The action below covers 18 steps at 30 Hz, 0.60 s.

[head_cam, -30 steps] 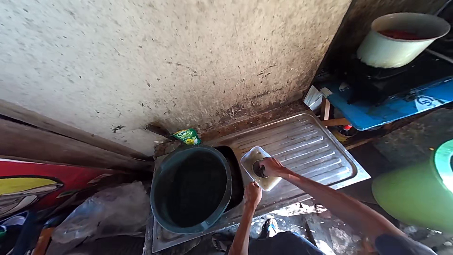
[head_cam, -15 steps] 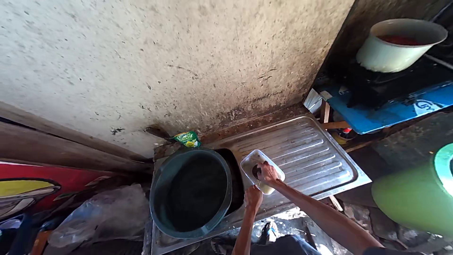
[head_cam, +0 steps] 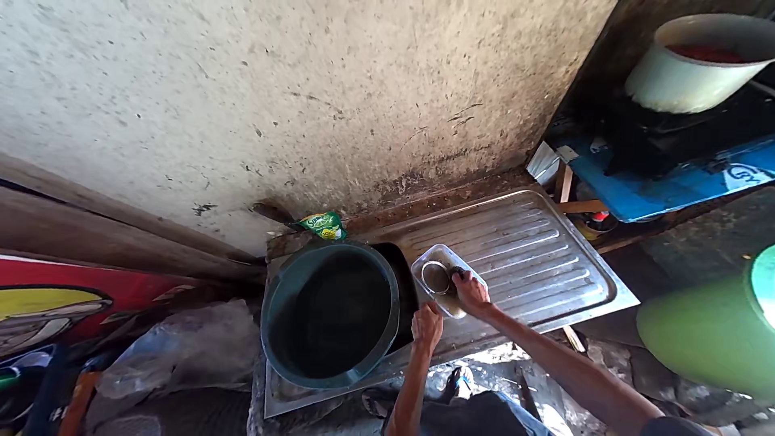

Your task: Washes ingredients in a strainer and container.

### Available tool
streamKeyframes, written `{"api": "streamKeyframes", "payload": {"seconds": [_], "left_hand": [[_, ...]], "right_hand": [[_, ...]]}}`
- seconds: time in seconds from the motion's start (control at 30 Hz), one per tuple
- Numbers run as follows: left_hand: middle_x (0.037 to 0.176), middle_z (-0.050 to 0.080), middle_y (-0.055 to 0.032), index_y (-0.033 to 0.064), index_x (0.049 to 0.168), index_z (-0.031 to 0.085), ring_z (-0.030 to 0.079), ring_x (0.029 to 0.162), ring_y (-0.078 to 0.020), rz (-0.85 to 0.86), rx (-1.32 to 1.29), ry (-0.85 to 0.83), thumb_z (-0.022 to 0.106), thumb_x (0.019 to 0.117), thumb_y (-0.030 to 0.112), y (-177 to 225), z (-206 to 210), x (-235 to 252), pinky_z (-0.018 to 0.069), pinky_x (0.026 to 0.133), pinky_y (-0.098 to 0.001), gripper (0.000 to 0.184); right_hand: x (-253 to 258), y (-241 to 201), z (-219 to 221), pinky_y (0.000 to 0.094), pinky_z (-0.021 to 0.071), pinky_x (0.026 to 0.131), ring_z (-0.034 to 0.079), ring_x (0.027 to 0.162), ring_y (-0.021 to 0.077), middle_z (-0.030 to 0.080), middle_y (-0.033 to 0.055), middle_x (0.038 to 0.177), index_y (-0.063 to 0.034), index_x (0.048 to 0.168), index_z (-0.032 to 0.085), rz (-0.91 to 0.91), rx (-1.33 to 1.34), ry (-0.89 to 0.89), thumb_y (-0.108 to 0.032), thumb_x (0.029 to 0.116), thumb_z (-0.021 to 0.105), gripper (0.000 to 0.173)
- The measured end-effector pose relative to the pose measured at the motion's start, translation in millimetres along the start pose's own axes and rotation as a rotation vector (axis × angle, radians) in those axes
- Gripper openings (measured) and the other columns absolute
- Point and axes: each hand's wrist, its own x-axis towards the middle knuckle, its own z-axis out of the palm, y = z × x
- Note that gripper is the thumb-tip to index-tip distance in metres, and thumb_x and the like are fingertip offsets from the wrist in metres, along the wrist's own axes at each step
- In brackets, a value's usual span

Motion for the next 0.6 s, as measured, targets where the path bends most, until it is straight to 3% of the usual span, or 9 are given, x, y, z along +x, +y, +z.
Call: {"api": "streamKeyframes", "payload": {"seconds": [0.1,0.2,0.27,0.33,0.4,0.47,0.53,0.6], "left_hand": [[0.130,0.063,-0.0276,-0.0051,0.126,0.063,0.060,0.127,-0.0388,-0.004,-0.071,-0.048,0.027,0.1142,0.031,-3,-6,6,0.0460,0.106,-0.0557,0.053],[0.129,0.063,-0.0274,-0.0055,0.125,0.063,0.060,0.125,-0.0385,-0.013,-0.088,-0.105,0.029,0.1139,0.034,-2,-1,12,0.0463,0.105,-0.0552,0.053],[0.130,0.062,-0.0278,-0.0062,0.124,0.063,0.060,0.125,-0.0386,-0.015,-0.085,-0.133,0.029,0.1138,0.033,-2,4,13,0.0460,0.105,-0.0550,0.053],[0.128,0.064,-0.0277,-0.0058,0.123,0.064,0.061,0.124,-0.0387,-0.001,-0.077,-0.124,0.030,0.1137,0.033,-6,5,16,0.0465,0.105,-0.0552,0.052],[0.127,0.065,-0.0264,-0.0045,0.123,0.065,0.062,0.124,-0.0384,0.008,-0.057,-0.115,0.031,0.1135,0.033,-9,8,15,0.0474,0.104,-0.0555,0.051],[0.127,0.065,-0.0258,-0.0034,0.124,0.065,0.062,0.124,-0.0381,-0.001,-0.051,-0.119,0.030,0.1135,0.034,-6,7,17,0.0481,0.104,-0.0558,0.052],[0.127,0.065,-0.0265,-0.0038,0.122,0.065,0.061,0.124,-0.0384,-0.012,-0.073,-0.129,0.030,0.1136,0.033,-2,5,20,0.0477,0.103,-0.0560,0.052],[0.127,0.065,-0.0273,-0.0050,0.122,0.065,0.062,0.123,-0.0389,-0.020,-0.103,-0.125,0.030,0.1137,0.031,-3,6,20,0.0473,0.103,-0.0559,0.051]], "right_hand": [[0,2,-34,0.0586,0.0481,0.097,0.061,0.120,0.0417,0.062,0.0254,0.129,-0.0032,0.134,0.058,0.023,0.265,0.064,-0.022,0.0935,0.065,0.046],[7,-5,-33,0.0580,0.0481,0.100,0.063,0.119,0.0395,0.065,0.0224,0.127,-0.0095,0.141,0.056,-0.103,0.411,0.094,-0.020,0.0951,0.065,0.048],[25,-6,-7,0.0589,0.0455,0.104,0.060,0.124,0.0397,0.064,0.0232,0.131,-0.0046,0.133,0.063,-0.220,0.352,0.010,-0.017,0.0935,0.067,0.042],[41,-8,1,0.0590,0.0475,0.099,0.059,0.122,0.0413,0.060,0.0239,0.132,-0.0032,0.123,0.066,-0.309,0.157,-0.032,-0.012,0.0905,0.067,0.034],[45,-11,-3,0.0593,0.0497,0.095,0.057,0.124,0.0448,0.053,0.0263,0.141,-0.0041,0.128,0.063,-0.367,-0.050,-0.044,-0.009,0.0902,0.067,0.038],[45,-11,1,0.0579,0.0518,0.094,0.057,0.125,0.0466,0.049,0.0285,0.145,-0.0020,0.133,0.060,-0.332,-0.058,0.052,-0.006,0.0892,0.066,0.045],[41,-16,11,0.0566,0.0512,0.096,0.062,0.121,0.0416,0.059,0.0228,0.138,-0.0031,0.132,0.061,-0.154,0.198,0.164,-0.010,0.0919,0.064,0.041],[40,-18,12,0.0583,0.0475,0.100,0.063,0.118,0.0398,0.067,0.0228,0.126,-0.0041,0.131,0.064,-0.046,0.454,0.119,-0.018,0.0921,0.069,0.041]]}}
